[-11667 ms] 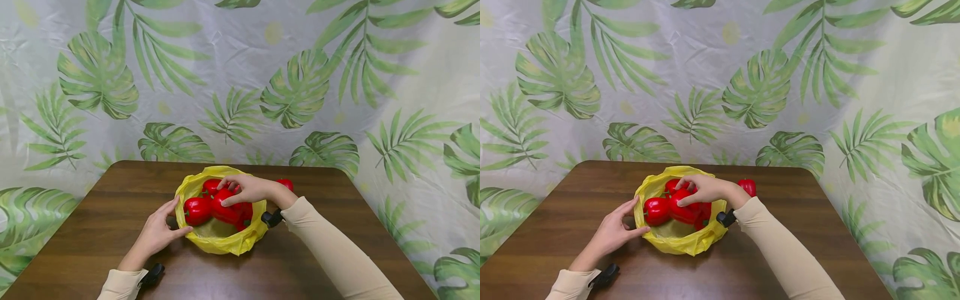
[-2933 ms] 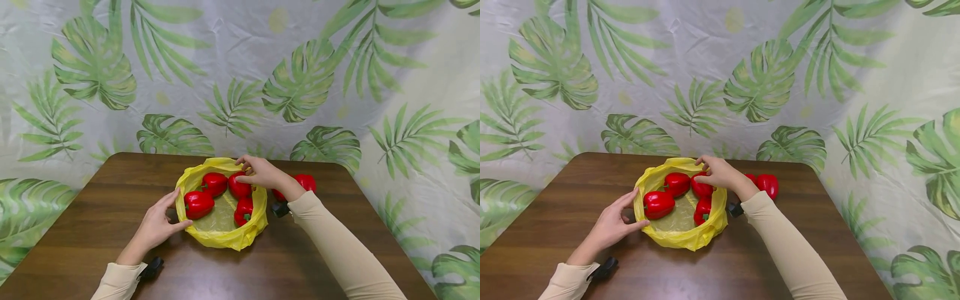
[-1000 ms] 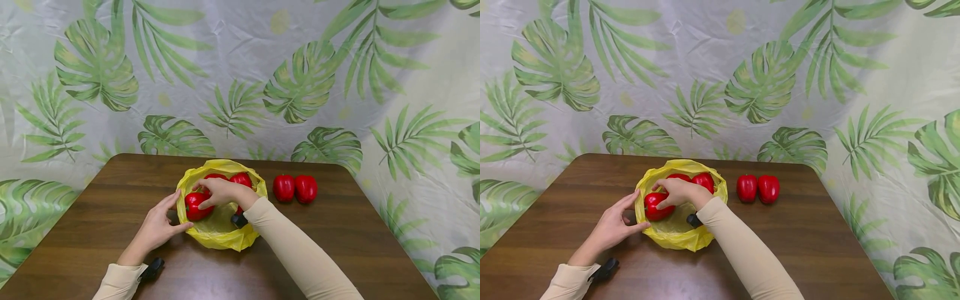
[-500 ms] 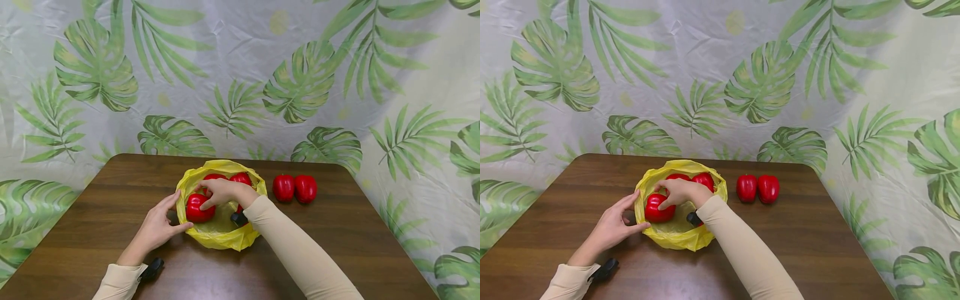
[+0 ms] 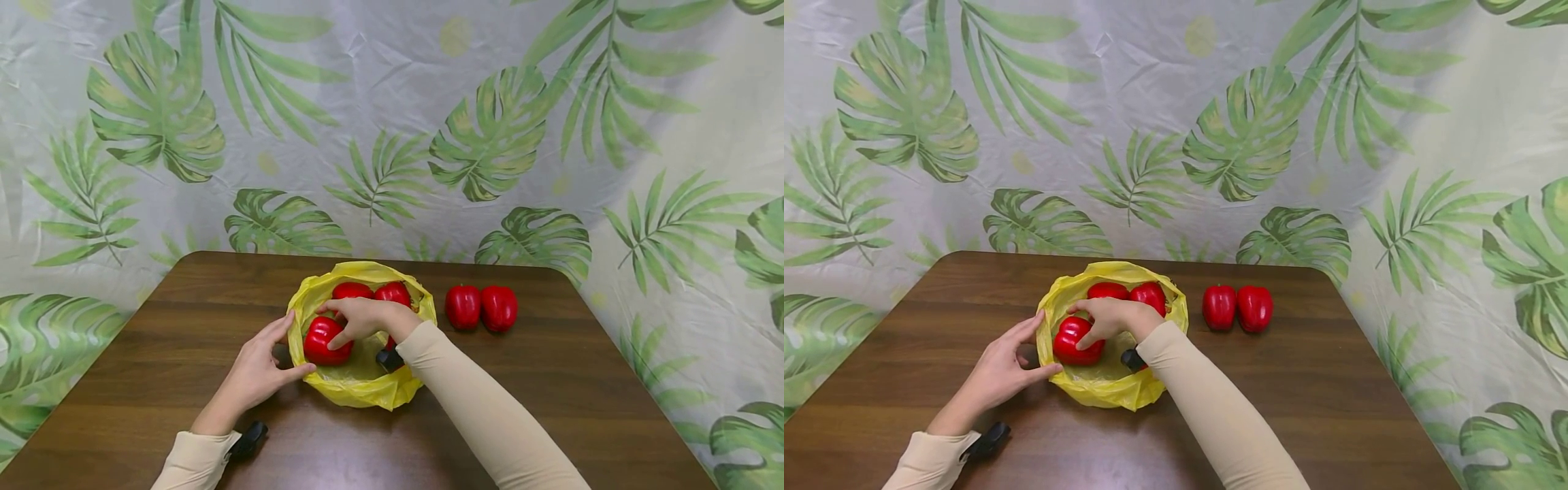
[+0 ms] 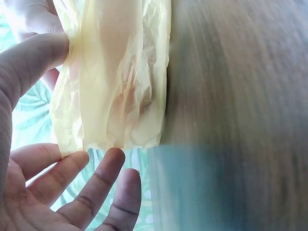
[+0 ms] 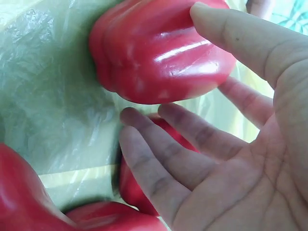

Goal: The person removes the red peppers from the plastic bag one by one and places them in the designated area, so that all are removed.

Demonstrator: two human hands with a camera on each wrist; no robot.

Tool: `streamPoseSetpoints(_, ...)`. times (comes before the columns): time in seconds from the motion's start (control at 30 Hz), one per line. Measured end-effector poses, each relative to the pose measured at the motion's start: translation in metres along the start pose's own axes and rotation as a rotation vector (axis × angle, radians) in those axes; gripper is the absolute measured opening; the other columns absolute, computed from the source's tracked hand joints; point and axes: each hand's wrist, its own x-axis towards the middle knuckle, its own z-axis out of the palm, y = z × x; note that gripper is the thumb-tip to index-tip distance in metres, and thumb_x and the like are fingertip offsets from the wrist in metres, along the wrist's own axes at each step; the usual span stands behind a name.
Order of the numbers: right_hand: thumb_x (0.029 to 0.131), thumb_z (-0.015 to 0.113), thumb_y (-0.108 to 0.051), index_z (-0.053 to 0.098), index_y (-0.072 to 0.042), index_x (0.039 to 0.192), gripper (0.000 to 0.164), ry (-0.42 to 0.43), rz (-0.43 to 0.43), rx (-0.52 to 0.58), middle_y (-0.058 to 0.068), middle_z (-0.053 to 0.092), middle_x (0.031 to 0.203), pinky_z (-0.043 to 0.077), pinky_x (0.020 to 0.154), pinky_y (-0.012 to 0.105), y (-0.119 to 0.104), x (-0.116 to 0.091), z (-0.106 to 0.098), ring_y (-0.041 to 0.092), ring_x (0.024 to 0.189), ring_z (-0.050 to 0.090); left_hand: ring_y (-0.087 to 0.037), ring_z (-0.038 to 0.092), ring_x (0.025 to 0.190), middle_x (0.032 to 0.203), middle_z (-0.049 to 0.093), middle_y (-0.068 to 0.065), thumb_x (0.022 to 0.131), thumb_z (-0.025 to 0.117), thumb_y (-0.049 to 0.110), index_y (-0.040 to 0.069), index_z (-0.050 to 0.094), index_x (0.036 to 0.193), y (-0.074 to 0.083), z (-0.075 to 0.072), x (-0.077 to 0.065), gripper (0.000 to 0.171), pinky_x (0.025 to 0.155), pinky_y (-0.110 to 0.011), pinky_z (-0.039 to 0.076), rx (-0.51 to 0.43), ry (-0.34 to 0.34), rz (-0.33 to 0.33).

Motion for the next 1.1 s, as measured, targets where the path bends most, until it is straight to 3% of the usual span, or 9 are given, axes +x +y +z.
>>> streamPoseSetpoints(0.57, 0.096, 0.081, -0.035, 0.048, -0.023, 0.16, 0.074, 0.034, 0.011, 0.064, 0.008, 0.055, 0.158, 0.047, 0.12, 0.053, 0.001, -0.002, 0.009, 0.028, 0.144, 0.052, -0.029, 0.07, 0.111, 0.16, 0.053, -0.023, 0.08, 0.097, 0.031, 0.0, 0.045, 0.162, 0.0, 0.0, 0.0, 0.102, 0.075, -0.028, 0.062, -0.001, -0.001, 0.002)
streamPoseSetpoints(0.77, 0.094, 0.084, -0.035, 0.052, -0.022, 0.154, 0.069, 0.055, 0.004, 0.079, 0.008, 0.061, 0.145, 0.059, 0.104, 0.041, 0.003, -0.002, 0.012, 0.025, 0.131, 0.058, -0.03, 0.07, 0.113, 0.161, 0.052, -0.023, 0.081, 0.096, 0.033, 0.0, 0.044, 0.162, 0.0, 0.0, 0.0, 0.102, 0.077, -0.034, 0.065, -0.007, -0.011, -0.009)
streamPoseSetpoints(0.9, 0.094, 0.085, -0.034, 0.053, -0.023, 0.15, 0.066, 0.064, 0.004, 0.128, 0.009, 0.061, 0.145, 0.062, 0.093, 0.034, 0.007, -0.004, 0.012, 0.025, 0.13, 0.06, -0.03, 0.07, 0.113, 0.161, 0.052, -0.023, 0.081, 0.096, 0.034, 0.0, 0.044, 0.162, 0.0, 0.0, 0.0, 0.102, 0.078, -0.037, 0.066, -0.007, -0.015, -0.014)
streamPoseSetpoints(1.1, 0.094, 0.085, -0.036, 0.051, -0.023, 0.149, 0.066, 0.081, 0.001, 0.186, 0.009, 0.061, 0.148, 0.062, 0.094, 0.036, 0.013, -0.012, 0.006, 0.026, 0.135, 0.059, -0.029, 0.07, 0.113, 0.161, 0.053, -0.022, 0.08, 0.097, 0.034, 0.001, 0.044, 0.162, 0.0, 0.0, 0.0, 0.103, 0.077, -0.034, 0.065, -0.003, -0.01, -0.008)
